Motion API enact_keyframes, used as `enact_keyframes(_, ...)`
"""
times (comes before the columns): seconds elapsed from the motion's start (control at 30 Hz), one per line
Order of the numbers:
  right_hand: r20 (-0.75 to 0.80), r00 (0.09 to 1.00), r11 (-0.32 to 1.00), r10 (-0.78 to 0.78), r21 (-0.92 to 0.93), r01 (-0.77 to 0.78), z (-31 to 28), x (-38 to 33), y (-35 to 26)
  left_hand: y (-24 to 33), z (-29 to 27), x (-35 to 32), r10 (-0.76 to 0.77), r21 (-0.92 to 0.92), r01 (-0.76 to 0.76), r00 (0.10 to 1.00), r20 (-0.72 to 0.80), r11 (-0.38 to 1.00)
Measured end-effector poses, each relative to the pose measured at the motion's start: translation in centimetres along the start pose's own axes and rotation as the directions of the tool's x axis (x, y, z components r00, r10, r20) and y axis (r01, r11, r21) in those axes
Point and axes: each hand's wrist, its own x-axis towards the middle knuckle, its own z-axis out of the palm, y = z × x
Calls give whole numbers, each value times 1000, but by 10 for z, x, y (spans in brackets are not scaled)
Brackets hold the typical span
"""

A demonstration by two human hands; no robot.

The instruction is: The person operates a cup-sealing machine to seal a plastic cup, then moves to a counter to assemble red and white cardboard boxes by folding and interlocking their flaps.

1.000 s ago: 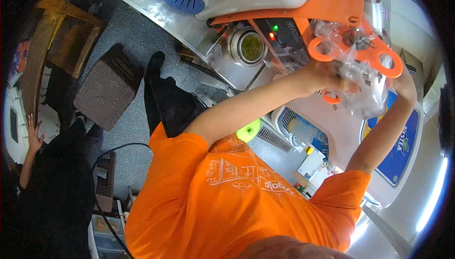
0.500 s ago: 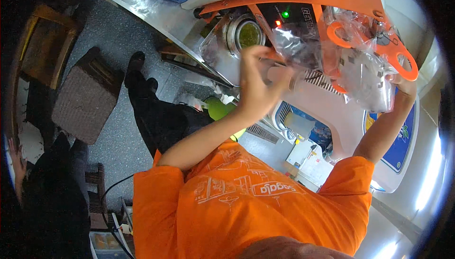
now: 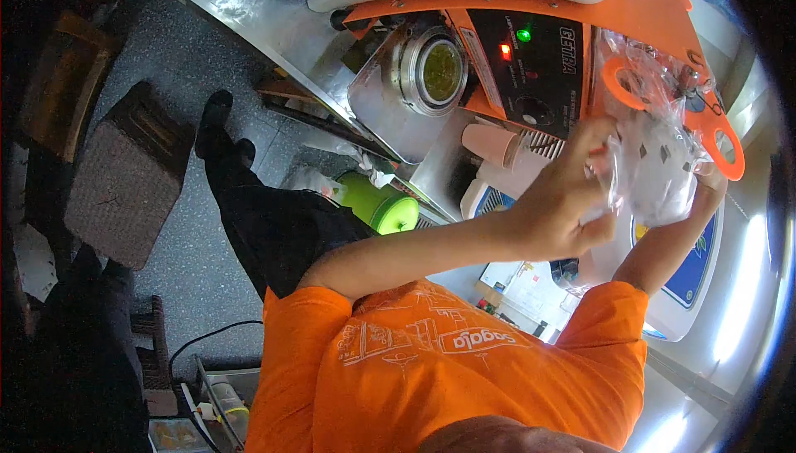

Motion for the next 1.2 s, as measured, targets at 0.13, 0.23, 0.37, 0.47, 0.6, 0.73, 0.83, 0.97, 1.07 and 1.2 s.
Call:
enact_keyframes(0.13,-36,999,999,19,37,-18,7,-15,9,13,11,-16,98,4,-99,992,83,995)
enact_keyframes(0.23,-52,999,998,3,60,0,12,-18,13,33,32,-25,-9,-163,30,992,124,986)
enact_keyframes(0.37,-81,997,997,15,79,-8,15,-27,16,56,42,-31,31,-304,56,961,275,951)
enact_keyframes(0.47,-88,996,996,19,84,-11,17,-28,16,67,47,-28,357,-101,-343,889,285,934)
enact_keyframes(0.6,-99,995,996,24,91,-15,18,-34,17,90,59,-31,292,-395,-179,924,248,901)
enact_keyframes(0.73,-106,994,995,31,95,-21,19,-38,16,106,61,-31,183,-692,153,904,387,705)
enact_keyframes(0.83,-106,994,995,34,94,-24,19,-38,13,114,54,-25,41,-779,315,916,399,542)
enact_keyframes(0.97,-93,995,996,36,85,-28,21,-34,9,104,21,-25,-354,-709,697,693,628,106)
enact_keyframes(1.07,-97,994,995,49,93,-40,21,-34,8,83,17,-34,-593,-650,615,747,300,446)
enact_keyframes(1.2,-64,997,996,42,82,-37,20,-22,0,9,-11,-1,-464,-73,459,883,-75,885)
